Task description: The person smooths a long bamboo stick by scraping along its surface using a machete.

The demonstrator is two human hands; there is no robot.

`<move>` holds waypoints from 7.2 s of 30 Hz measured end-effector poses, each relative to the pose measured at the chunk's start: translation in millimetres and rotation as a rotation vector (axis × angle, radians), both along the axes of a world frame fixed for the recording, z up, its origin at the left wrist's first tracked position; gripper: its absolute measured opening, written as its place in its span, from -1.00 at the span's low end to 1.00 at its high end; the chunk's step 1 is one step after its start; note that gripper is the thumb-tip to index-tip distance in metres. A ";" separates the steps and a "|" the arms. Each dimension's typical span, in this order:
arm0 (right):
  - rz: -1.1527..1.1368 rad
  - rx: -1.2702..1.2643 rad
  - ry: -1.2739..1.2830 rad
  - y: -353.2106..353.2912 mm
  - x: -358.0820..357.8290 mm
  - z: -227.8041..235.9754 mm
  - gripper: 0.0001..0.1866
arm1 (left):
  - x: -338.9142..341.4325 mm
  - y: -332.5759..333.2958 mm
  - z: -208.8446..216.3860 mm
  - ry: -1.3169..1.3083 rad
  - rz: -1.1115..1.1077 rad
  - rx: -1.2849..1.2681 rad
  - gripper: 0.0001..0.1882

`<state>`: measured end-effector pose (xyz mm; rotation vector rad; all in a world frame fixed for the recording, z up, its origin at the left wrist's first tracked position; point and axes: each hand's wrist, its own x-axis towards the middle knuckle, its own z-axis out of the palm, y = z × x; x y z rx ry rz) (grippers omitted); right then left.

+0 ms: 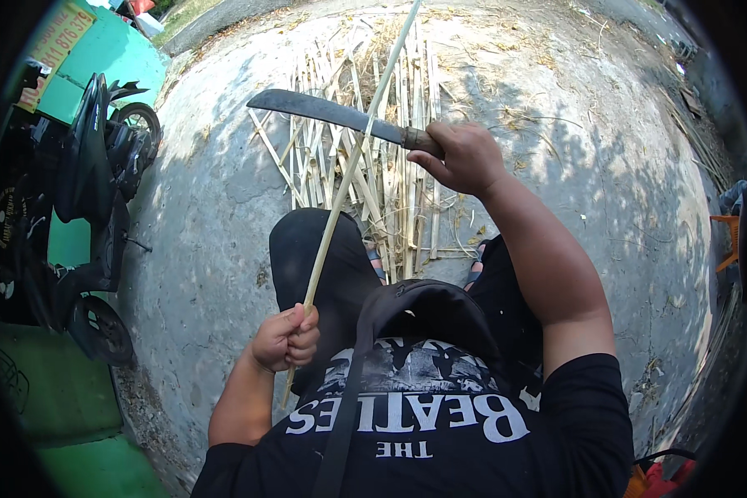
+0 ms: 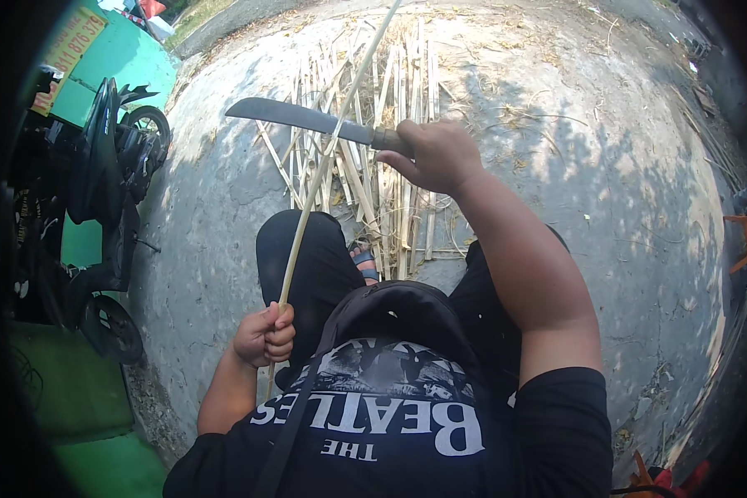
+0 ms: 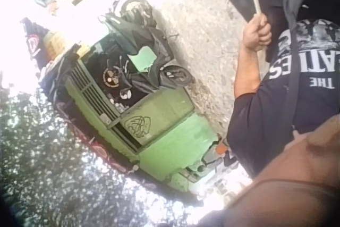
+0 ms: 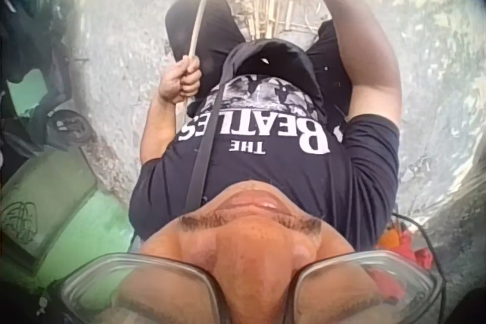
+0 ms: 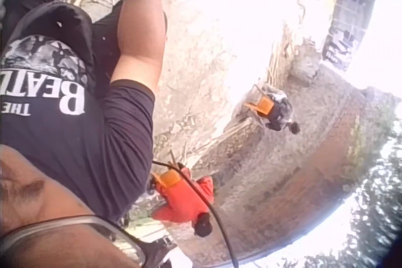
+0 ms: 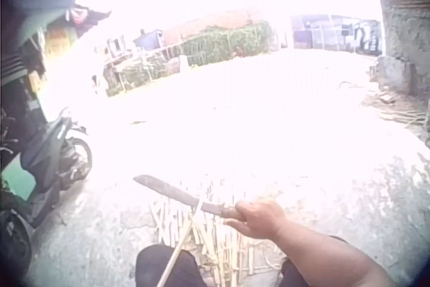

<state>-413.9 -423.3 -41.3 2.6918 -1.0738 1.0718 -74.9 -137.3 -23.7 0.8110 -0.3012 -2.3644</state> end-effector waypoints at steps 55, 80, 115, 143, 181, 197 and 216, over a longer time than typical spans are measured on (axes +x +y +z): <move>-0.178 0.133 0.111 -21.0 -18.7 -17.7 -0.83 | 35.8 29.8 12.4 -0.289 -0.012 0.023 -0.55; 0.033 0.278 0.370 23.1 10.8 8.6 -0.93 | -9.9 8.3 -8.0 -1.567 0.031 -0.712 -0.53; -0.351 0.563 0.137 -18.0 -10.3 -9.9 -0.81 | 8.8 55.7 -22.4 -1.410 0.024 -0.515 -0.50; -0.204 0.365 0.228 -6.8 -14.8 -2.8 -0.85 | 58.9 74.5 -24.1 -1.451 0.054 -0.463 -0.50; -0.005 0.386 0.331 7.7 13.6 -8.7 -0.89 | 0.9 -2.0 1.5 -1.825 -0.069 -0.903 -0.60; 0.135 1.190 0.049 -12.5 -3.1 -23.4 -0.61 | -3.1 -9.4 -7.9 -1.814 0.000 -0.955 -0.59; -0.274 0.309 0.106 -6.8 -6.3 -4.2 -0.88 | 20.3 -0.1 37.7 -1.993 0.024 -0.936 -0.53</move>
